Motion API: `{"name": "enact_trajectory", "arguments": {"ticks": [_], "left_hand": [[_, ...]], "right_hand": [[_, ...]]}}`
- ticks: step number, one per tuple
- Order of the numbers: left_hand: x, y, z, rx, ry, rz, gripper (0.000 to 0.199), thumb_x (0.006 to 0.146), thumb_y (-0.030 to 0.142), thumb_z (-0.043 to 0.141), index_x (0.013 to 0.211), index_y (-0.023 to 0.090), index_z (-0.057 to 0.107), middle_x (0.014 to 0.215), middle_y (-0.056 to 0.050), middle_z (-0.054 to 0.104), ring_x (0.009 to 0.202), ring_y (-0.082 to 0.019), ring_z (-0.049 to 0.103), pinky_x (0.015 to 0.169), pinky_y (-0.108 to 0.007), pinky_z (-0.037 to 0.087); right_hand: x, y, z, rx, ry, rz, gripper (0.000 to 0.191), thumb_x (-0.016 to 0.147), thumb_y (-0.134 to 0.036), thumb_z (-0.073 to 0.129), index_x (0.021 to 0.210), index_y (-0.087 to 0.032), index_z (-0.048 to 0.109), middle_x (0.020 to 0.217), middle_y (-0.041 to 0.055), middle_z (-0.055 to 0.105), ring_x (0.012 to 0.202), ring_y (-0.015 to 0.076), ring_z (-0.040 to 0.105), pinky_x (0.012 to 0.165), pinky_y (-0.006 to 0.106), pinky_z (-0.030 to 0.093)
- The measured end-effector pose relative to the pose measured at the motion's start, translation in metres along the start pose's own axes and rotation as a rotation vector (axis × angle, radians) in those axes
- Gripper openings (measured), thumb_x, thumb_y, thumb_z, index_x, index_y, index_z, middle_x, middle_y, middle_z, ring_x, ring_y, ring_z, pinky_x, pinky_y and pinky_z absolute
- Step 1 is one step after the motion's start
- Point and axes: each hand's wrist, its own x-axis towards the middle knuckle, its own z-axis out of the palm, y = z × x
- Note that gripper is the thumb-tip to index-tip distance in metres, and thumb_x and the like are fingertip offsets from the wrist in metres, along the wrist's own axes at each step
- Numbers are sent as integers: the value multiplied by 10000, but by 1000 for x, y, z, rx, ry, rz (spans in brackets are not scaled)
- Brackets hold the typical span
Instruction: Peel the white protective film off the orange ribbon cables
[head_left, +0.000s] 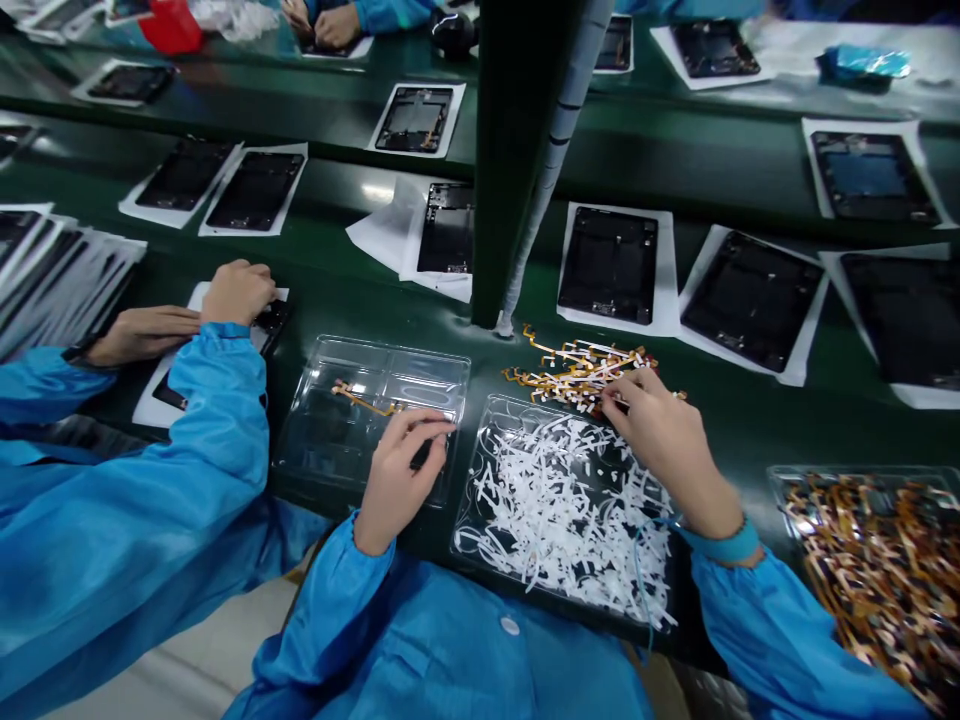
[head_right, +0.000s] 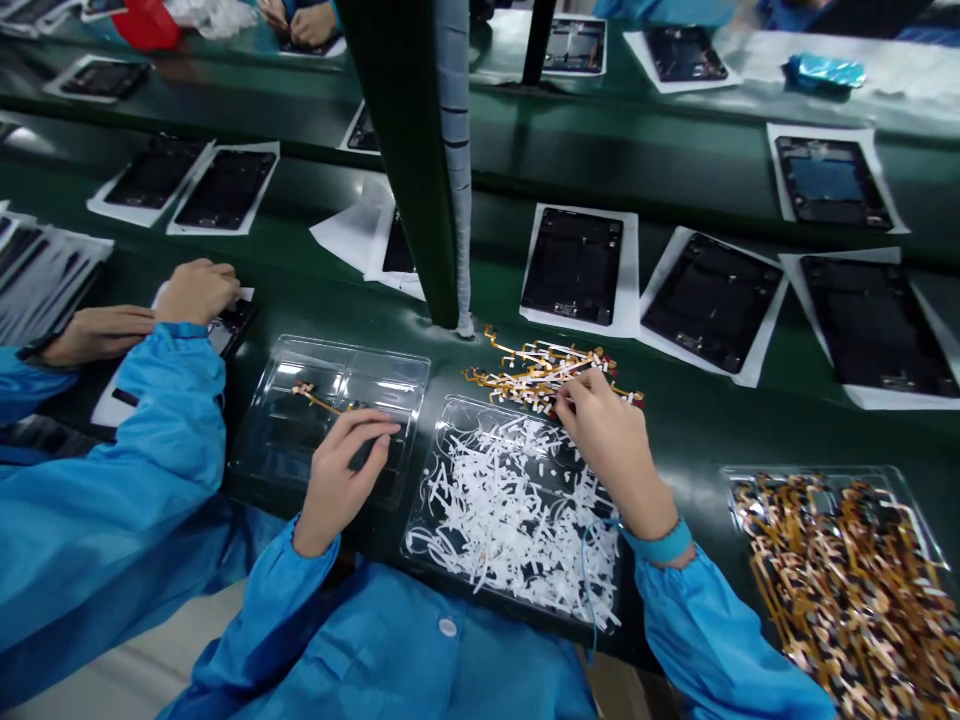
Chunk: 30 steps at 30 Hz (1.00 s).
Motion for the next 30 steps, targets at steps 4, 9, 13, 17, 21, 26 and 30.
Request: {"name": "enact_trajectory", "arguments": {"ticks": [4, 9, 13, 17, 21, 26, 30], "left_hand": [[-6, 9, 8, -45, -63, -12, 193, 1014, 168, 548, 1094, 220, 716, 1161, -74, 661, 1131, -200, 649, 1024, -368, 537], [-6, 19, 16, -88, -99, 17, 202, 1015, 158, 536, 1087, 208, 717, 1122, -81, 674, 1092, -199, 663, 996, -369, 546], [-5, 28, 23, -118, -139, 54, 205, 1006, 147, 545, 1091, 210, 721, 1106, -85, 690, 1074, -203, 671, 970, -374, 557], [-4, 37, 32, -172, -177, 72, 199, 1004, 145, 549, 1080, 202, 724, 1064, -81, 710, 1026, -200, 682, 930, -369, 562], [-3, 52, 42, -263, -217, 24, 185, 1007, 172, 561, 1068, 207, 733, 1031, -69, 729, 974, -191, 694, 879, -352, 569], [5, 83, 58, -532, -263, -87, 251, 942, 204, 697, 1192, 219, 709, 1076, -56, 757, 862, -145, 710, 802, -288, 593], [12, 103, 70, -635, -255, -38, 174, 907, 242, 764, 1080, 221, 774, 1021, -50, 794, 908, -167, 741, 862, -312, 609]], "right_hand": [[-1, 0, 0, -12, 30, 16, 233, 993, -280, 480, 915, -146, 654, 887, 81, 678, 622, 145, 509, 511, 287, 218], [-7, -1, -4, -7, 42, -38, 250, 1004, -237, 460, 1010, -147, 693, 914, 92, 726, 664, 162, 569, 533, 294, 226], [-20, -1, -13, -17, 96, -22, 316, 1038, -253, 427, 1058, -148, 724, 944, 106, 729, 692, 169, 591, 550, 309, 235], [-29, 1, -21, -22, 171, 47, 344, 1055, -285, 423, 1029, -152, 739, 933, 98, 720, 681, 163, 596, 542, 320, 236], [-38, -5, -40, 92, 249, 68, 302, 1047, -339, 497, 1016, -157, 736, 905, 74, 724, 732, 167, 639, 586, 302, 367], [-66, -30, -79, 574, 166, 7, 164, 1006, -323, 599, 1058, -224, 720, 872, 16, 717, 656, 135, 606, 610, 278, 464], [-89, -47, -86, 803, 45, 45, 123, 984, -326, 631, 984, -242, 721, 801, 5, 701, 618, 138, 598, 557, 276, 479]]}}
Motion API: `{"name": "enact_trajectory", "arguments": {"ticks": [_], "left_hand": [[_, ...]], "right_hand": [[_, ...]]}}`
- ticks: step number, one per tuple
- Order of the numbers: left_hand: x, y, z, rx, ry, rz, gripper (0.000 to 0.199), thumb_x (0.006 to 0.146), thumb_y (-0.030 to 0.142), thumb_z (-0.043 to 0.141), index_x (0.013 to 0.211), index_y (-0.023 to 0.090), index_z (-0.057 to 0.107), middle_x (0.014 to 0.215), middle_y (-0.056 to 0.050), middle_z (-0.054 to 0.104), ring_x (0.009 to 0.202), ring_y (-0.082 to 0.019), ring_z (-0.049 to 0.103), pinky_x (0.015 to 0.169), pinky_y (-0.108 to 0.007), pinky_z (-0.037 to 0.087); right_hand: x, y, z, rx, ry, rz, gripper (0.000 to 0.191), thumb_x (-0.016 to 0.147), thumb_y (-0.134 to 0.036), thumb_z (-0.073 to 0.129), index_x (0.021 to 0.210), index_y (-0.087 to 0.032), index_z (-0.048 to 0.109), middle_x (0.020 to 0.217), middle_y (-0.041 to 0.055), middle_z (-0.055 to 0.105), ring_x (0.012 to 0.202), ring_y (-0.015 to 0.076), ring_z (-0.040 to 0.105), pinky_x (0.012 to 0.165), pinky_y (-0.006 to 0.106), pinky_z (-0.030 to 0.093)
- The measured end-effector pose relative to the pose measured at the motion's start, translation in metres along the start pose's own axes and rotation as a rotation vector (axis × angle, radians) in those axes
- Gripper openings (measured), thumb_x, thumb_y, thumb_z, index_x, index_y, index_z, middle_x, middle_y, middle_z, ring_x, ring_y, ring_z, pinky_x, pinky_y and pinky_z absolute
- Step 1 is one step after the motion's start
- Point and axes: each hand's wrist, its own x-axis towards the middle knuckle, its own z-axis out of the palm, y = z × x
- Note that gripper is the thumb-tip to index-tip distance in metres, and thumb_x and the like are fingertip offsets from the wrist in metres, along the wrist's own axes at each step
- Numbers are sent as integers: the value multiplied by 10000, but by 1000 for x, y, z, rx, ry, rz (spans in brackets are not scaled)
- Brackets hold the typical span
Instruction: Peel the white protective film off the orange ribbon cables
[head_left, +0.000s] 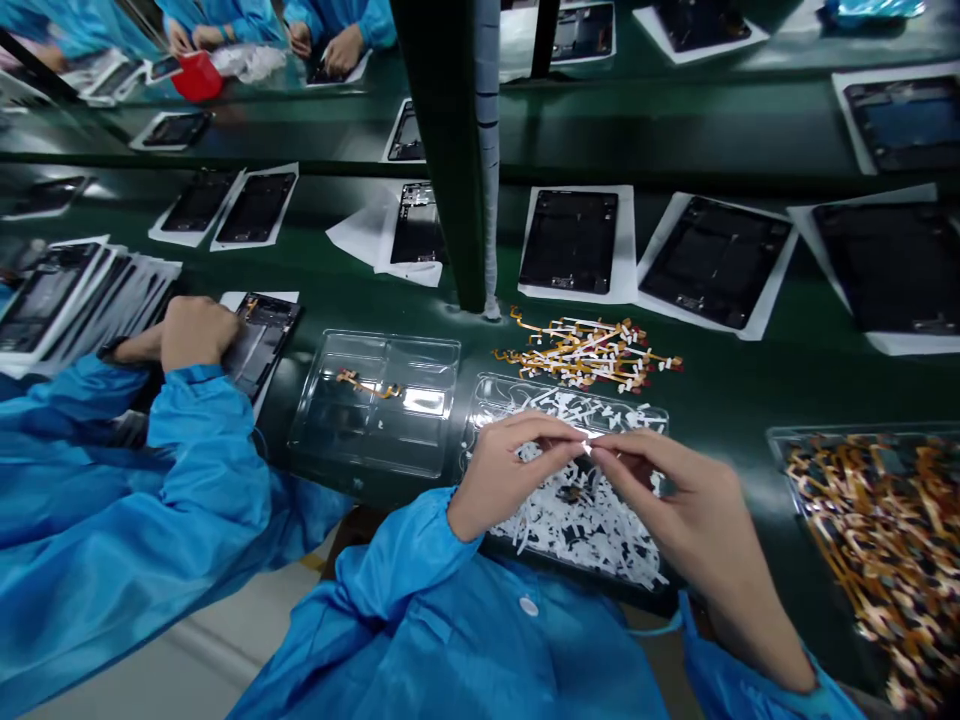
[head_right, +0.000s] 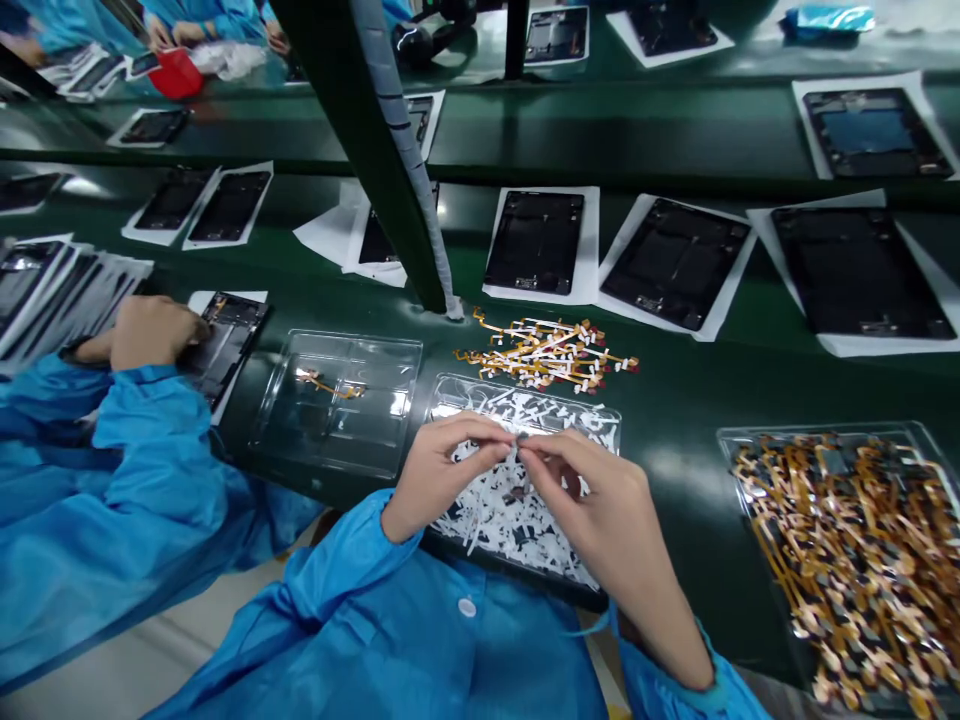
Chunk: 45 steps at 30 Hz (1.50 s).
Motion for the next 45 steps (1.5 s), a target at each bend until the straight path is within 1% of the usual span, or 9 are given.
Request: {"name": "enact_trajectory", "arguments": {"ticks": [3, 8, 12, 15, 19, 31, 37, 42, 45], "left_hand": [[2, 2, 7, 45, -2, 23, 65, 926, 243, 742, 943, 224, 802, 956, -39, 809, 909, -180, 758, 872, -329, 620], [-7, 2, 14, 46, 11, 2, 277, 920, 239, 755, 1196, 230, 729, 942, -19, 818, 869, -164, 783, 881, -314, 639], [-14, 3, 19, 199, 132, 187, 181, 936, 230, 736, 1117, 219, 730, 978, -31, 801, 868, -151, 762, 845, -304, 640], [-18, 4, 22, 350, 157, 360, 110, 931, 201, 736, 1041, 200, 741, 967, -48, 782, 877, -153, 741, 826, -300, 635], [-20, 4, 23, 440, 161, 398, 108, 948, 177, 705, 1050, 193, 736, 968, -52, 779, 860, -150, 738, 806, -294, 634], [-22, 3, 19, 501, 210, 362, 56, 951, 170, 677, 989, 184, 716, 914, -50, 768, 821, -153, 728, 759, -285, 617], [-21, -4, 15, 633, 151, 346, 53, 952, 158, 625, 963, 172, 675, 874, -33, 727, 773, -138, 691, 724, -261, 582], [-16, -18, 7, 576, 71, 177, 84, 947, 161, 584, 923, 161, 665, 861, -35, 686, 776, -151, 660, 730, -283, 555], [-11, -20, 1, 385, -37, 15, 194, 1016, 195, 520, 967, 174, 706, 924, -43, 719, 842, -152, 675, 792, -296, 559]], "right_hand": [[-11, 1, 6, 65, 33, 51, 137, 973, -334, 648, 1041, -246, 728, 818, 15, 715, 623, 144, 613, 568, 284, 503], [-22, 5, 8, 121, 100, 77, 106, 972, -319, 649, 984, -246, 726, 920, 36, 749, 707, 162, 667, 625, 297, 534], [-30, 4, 11, 215, 196, 175, 79, 966, -312, 659, 965, -246, 702, 815, 10, 721, 680, 149, 680, 623, 271, 553], [-34, 3, 15, 319, 171, 219, 71, 967, -313, 661, 979, -253, 697, 751, -12, 713, 618, 131, 678, 592, 245, 559], [-37, 0, 20, 386, 134, 240, 73, 961, -312, 674, 998, -256, 704, 769, -12, 731, 637, 135, 706, 617, 242, 586], [-35, -7, 29, 363, 115, 180, 82, 980, -255, 651, 1047, -261, 697, 864, -17, 722, 704, 112, 714, 670, 222, 586], [-32, -12, 39, 269, 98, 183, 98, 1003, -280, 611, 1054, -260, 692, 936, -6, 713, 768, 118, 695, 713, 235, 561], [-36, 2, 35, 214, 123, 280, 113, 984, -356, 638, 978, -250, 675, 805, -14, 660, 685, 118, 615, 639, 241, 489], [-35, 11, 31, 246, 95, 360, 189, 970, -421, 643, 946, -236, 674, 774, -3, 642, 646, 124, 563, 561, 248, 433]]}}
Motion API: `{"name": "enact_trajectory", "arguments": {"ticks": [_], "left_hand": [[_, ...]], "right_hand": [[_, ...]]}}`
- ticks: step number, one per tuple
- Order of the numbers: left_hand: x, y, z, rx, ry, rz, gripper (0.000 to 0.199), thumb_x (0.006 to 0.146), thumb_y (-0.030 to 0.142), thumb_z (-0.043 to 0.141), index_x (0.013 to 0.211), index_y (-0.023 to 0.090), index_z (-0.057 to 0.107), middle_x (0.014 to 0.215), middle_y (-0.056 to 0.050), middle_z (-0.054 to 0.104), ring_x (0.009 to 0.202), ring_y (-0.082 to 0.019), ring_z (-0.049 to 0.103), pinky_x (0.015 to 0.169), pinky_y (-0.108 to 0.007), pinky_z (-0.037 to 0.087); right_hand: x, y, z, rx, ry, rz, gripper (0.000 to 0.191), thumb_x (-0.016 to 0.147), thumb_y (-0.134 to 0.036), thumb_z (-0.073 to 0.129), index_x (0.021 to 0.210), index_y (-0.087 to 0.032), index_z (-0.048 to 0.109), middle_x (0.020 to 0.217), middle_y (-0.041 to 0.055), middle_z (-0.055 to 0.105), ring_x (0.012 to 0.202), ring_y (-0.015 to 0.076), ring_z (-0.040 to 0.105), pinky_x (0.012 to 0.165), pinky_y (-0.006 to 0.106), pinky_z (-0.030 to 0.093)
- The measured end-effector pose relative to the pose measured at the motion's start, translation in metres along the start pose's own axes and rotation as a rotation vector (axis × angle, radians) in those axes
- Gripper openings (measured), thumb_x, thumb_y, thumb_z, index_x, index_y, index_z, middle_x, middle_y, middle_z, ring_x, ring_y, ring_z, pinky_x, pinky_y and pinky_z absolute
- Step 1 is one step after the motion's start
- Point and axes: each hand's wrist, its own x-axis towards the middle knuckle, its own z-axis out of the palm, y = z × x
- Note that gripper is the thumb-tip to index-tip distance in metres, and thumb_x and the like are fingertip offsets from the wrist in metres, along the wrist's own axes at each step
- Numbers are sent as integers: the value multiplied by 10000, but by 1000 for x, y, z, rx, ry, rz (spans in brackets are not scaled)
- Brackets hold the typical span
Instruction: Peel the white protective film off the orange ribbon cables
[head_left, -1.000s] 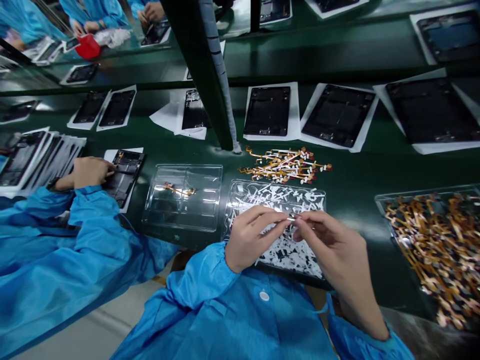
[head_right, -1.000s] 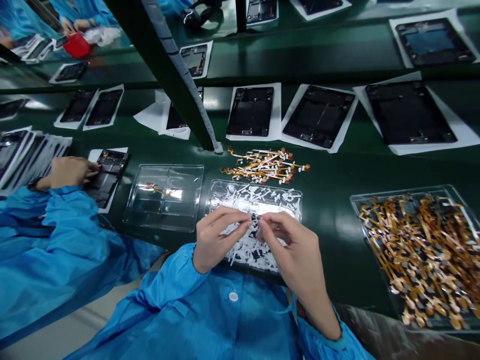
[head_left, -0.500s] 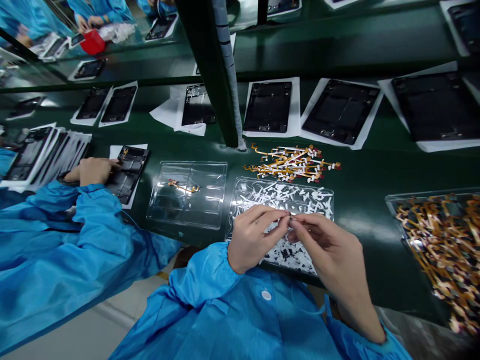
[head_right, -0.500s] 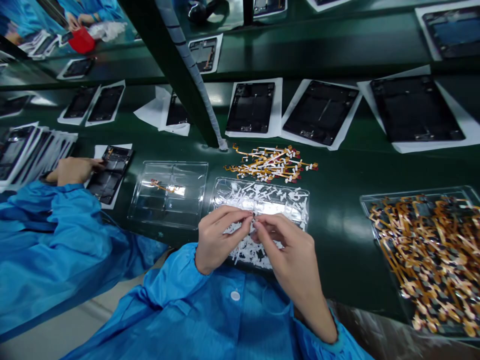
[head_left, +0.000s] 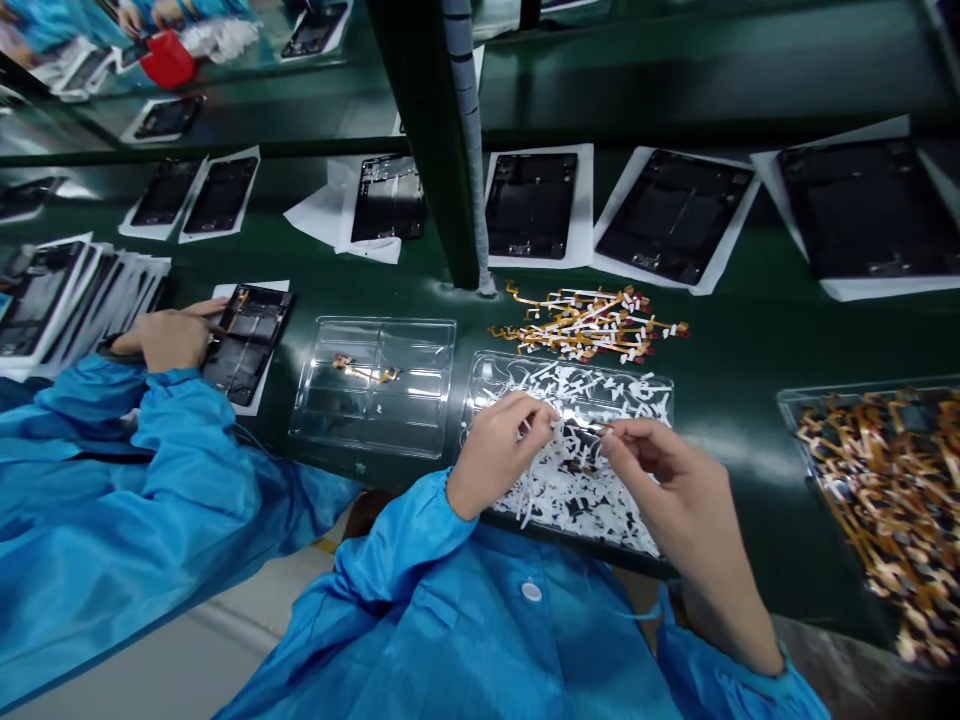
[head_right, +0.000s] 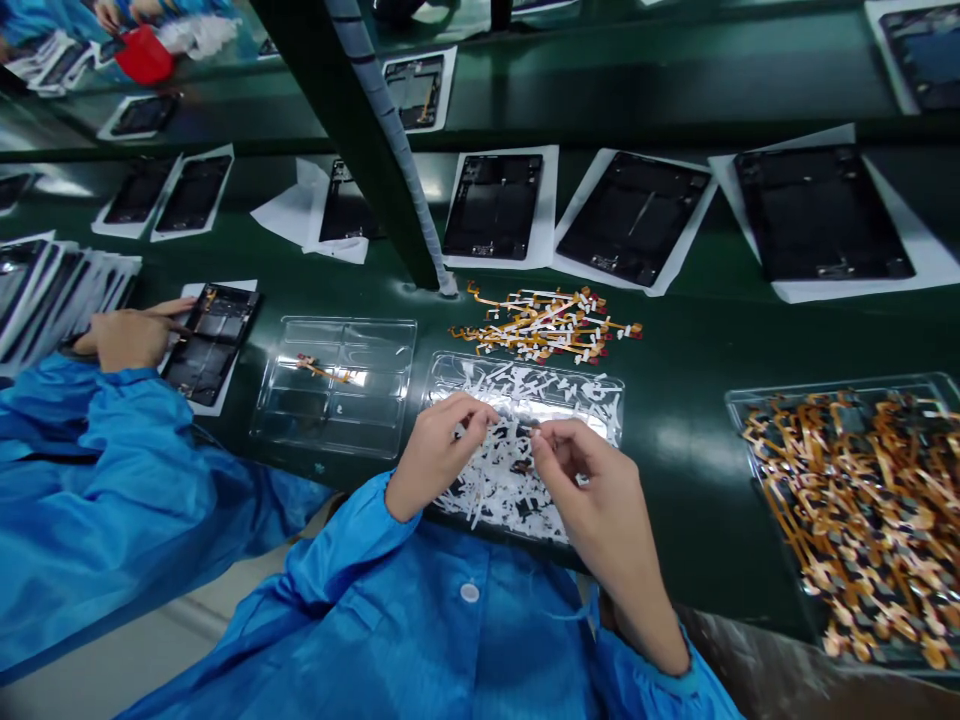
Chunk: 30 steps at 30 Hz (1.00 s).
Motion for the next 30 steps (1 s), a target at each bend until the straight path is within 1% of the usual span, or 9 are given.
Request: {"name": "enact_trajectory", "arguments": {"ticks": [2, 4, 7, 10, 13, 15, 17, 25, 30], "left_hand": [[3, 2, -3, -156, -88, -27, 207, 1037, 259, 535, 1055, 195, 731, 1012, -53, 737, 892, -150, 685, 796, -284, 568], [5, 5, -5, -227, -104, -8, 183, 1011, 291, 604, 1095, 201, 739, 1044, -58, 742, 915, -154, 687, 784, -276, 573], [5, 7, -4, -205, -49, 8, 133, 995, 257, 631, 1011, 191, 745, 961, -43, 750, 899, -156, 686, 794, -286, 572], [2, 6, -4, -124, 57, 63, 142, 1014, 235, 602, 1046, 189, 732, 992, -49, 739, 877, -141, 686, 788, -283, 581], [-2, 4, -5, 93, 226, 267, 122, 992, 225, 641, 1080, 192, 719, 992, -51, 715, 847, -133, 678, 763, -278, 587], [-4, 3, -6, 269, 250, 432, 107, 956, 224, 696, 1054, 187, 718, 930, -40, 711, 817, -139, 676, 735, -279, 580], [-5, 3, -4, 381, 234, 532, 118, 934, 215, 724, 1045, 176, 713, 891, -31, 718, 784, -142, 674, 699, -276, 563], [-6, 1, 5, 498, 267, 511, 80, 917, 192, 715, 988, 189, 680, 857, -15, 715, 748, -144, 667, 684, -279, 545], [-1, -2, 8, 546, 266, 516, 51, 895, 167, 684, 894, 184, 637, 844, -21, 701, 763, -158, 676, 680, -280, 531]], "right_hand": [[4, 1, 0, 36, -59, 21, 222, 965, -447, 640, 962, -230, 687, 777, 5, 647, 638, 128, 553, 543, 253, 418], [7, -1, 3, 68, -88, 15, 234, 964, -452, 638, 975, -227, 700, 803, 14, 664, 659, 132, 565, 562, 254, 432], [10, -3, 8, 107, -92, 10, 219, 951, -437, 663, 980, -229, 723, 876, 27, 707, 720, 138, 613, 632, 253, 484], [11, -2, 10, 154, -93, 53, 203, 922, -431, 708, 955, -234, 745, 782, 8, 703, 658, 125, 617, 605, 236, 499], [10, -1, 10, 234, -73, 95, 192, 917, -423, 719, 936, -235, 754, 650, -16, 665, 575, 111, 605, 567, 220, 514], [10, -2, 9, 295, -80, 111, 189, 920, -416, 719, 960, -237, 763, 643, -13, 681, 589, 119, 640, 590, 221, 548], [10, -2, 9, 340, -98, 122, 198, 917, -414, 725, 990, -236, 772, 676, 1, 716, 620, 133, 679, 619, 233, 580], [9, -6, 13, 398, -93, 168, 249, 894, -430, 748, 1003, -208, 784, 683, 23, 739, 602, 150, 707, 617, 258, 616], [9, -4, 14, 339, -98, 139, 250, 915, -429, 722, 1002, -203, 785, 626, 1, 688, 573, 126, 650, 572, 231, 554]]}}
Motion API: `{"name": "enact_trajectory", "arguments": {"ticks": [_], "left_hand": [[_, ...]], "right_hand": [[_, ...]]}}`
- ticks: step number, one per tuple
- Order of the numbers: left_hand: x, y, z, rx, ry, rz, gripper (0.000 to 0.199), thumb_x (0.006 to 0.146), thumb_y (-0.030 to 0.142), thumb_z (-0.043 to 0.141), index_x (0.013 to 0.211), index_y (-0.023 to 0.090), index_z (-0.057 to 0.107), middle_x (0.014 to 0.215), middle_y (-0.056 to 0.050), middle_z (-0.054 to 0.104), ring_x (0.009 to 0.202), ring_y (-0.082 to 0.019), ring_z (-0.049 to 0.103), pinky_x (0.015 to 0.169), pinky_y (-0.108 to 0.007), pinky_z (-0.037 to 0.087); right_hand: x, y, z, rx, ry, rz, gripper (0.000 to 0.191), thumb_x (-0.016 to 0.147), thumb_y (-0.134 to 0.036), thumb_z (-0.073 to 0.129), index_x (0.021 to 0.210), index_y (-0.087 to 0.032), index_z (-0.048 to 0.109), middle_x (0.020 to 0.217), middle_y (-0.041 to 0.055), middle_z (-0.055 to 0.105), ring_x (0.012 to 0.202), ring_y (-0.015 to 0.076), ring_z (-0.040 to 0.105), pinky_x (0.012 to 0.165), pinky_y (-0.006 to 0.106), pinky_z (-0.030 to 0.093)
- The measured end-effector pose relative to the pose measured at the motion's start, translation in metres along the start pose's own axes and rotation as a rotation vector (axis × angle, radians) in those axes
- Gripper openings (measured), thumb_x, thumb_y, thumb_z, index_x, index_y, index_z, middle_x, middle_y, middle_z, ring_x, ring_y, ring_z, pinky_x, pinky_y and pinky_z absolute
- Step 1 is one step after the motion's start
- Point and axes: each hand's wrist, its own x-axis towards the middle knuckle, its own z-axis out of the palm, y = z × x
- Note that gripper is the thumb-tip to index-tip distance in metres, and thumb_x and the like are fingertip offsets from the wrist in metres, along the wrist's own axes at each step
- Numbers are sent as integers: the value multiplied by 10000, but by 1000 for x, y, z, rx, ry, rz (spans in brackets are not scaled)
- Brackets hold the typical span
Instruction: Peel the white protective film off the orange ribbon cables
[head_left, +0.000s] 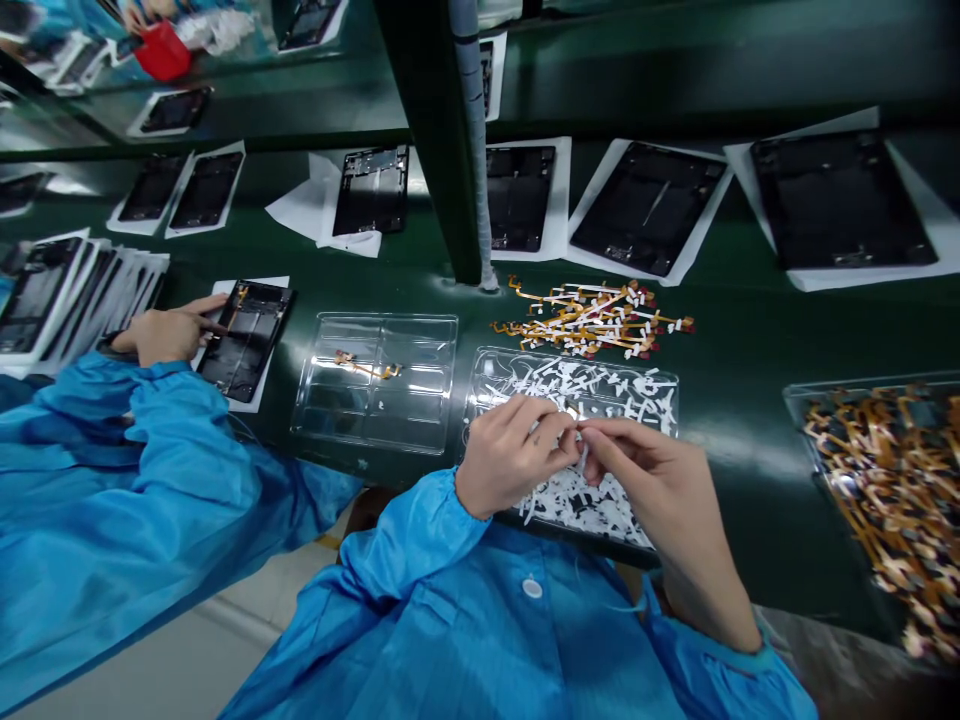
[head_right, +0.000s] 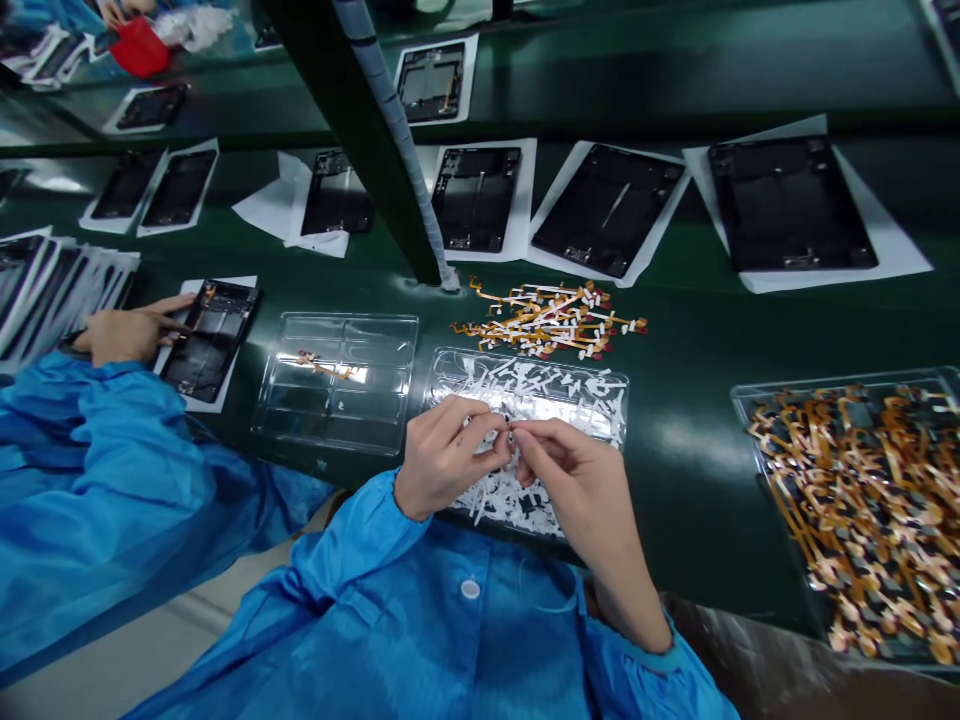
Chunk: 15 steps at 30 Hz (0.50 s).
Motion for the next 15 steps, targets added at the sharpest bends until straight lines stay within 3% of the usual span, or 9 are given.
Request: {"name": "enact_trajectory", "arguments": {"ticks": [6, 11, 15], "left_hand": [[0, -3, -1, -49, 29, 2, 46, 863, 150, 655, 888, 180, 630, 837, -24, 698, 745, -155, 671, 676, -265, 539], [0, -5, -6, -107, 32, -106, 55, 867, 150, 604, 862, 193, 638, 836, -30, 690, 735, -150, 676, 644, -264, 543], [2, -6, -8, -119, 2, -59, 119, 886, 202, 668, 1003, 184, 681, 914, -45, 726, 798, -166, 696, 690, -281, 561]], "right_hand": [[0, -2, -2, -46, 4, 30, 257, 912, -447, 712, 929, -198, 775, 585, -4, 651, 549, 128, 604, 552, 242, 506], [1, 1, -6, -83, 39, 11, 260, 895, -457, 722, 923, -203, 770, 612, -3, 644, 558, 130, 579, 534, 245, 476], [2, 1, -5, -94, 31, 2, 260, 892, -464, 721, 918, -210, 769, 667, 6, 663, 582, 128, 567, 524, 237, 467]]}}
